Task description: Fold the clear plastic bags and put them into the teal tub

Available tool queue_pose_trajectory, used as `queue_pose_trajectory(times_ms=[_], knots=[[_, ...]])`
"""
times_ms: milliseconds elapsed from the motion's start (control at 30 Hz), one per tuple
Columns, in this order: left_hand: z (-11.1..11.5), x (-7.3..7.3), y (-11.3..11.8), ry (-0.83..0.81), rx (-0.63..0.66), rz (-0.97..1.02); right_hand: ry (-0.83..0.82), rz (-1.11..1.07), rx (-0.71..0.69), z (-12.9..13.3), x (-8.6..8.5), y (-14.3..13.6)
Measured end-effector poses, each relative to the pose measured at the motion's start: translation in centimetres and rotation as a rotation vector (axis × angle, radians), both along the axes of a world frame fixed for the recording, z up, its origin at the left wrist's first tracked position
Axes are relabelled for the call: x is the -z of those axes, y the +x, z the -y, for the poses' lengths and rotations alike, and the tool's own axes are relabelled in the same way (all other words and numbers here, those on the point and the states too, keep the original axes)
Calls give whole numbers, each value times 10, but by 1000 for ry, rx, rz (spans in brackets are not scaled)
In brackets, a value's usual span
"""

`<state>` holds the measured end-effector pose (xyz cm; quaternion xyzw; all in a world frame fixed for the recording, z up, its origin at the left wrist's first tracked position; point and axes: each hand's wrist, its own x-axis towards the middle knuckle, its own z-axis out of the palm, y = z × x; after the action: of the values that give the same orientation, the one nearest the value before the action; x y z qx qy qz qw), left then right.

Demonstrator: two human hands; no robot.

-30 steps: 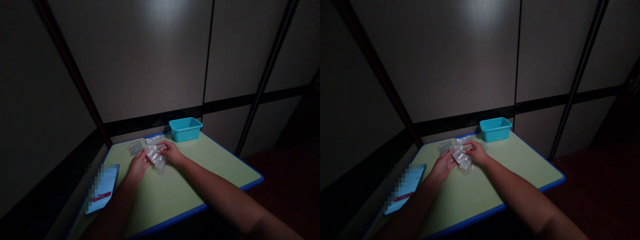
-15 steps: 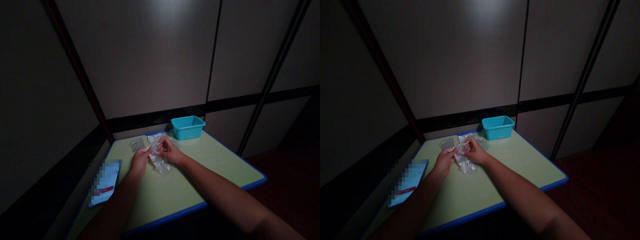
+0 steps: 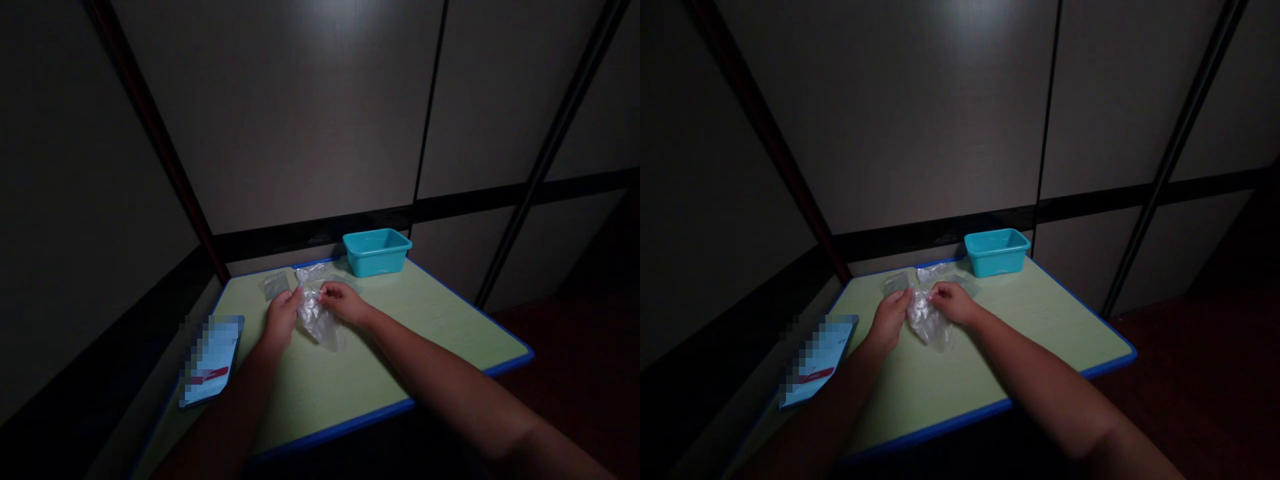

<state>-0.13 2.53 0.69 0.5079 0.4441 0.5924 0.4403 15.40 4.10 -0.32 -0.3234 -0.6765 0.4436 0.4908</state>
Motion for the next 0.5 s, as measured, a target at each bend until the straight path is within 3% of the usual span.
queue_pose_trajectory(times_ms=[200, 500], knots=[[0, -2, -1, -40, 0, 100, -1, -23, 101, -7, 5, 2], [-4, -2, -3, -55, -136, 152, 2, -83, 306, -19, 15, 6]])
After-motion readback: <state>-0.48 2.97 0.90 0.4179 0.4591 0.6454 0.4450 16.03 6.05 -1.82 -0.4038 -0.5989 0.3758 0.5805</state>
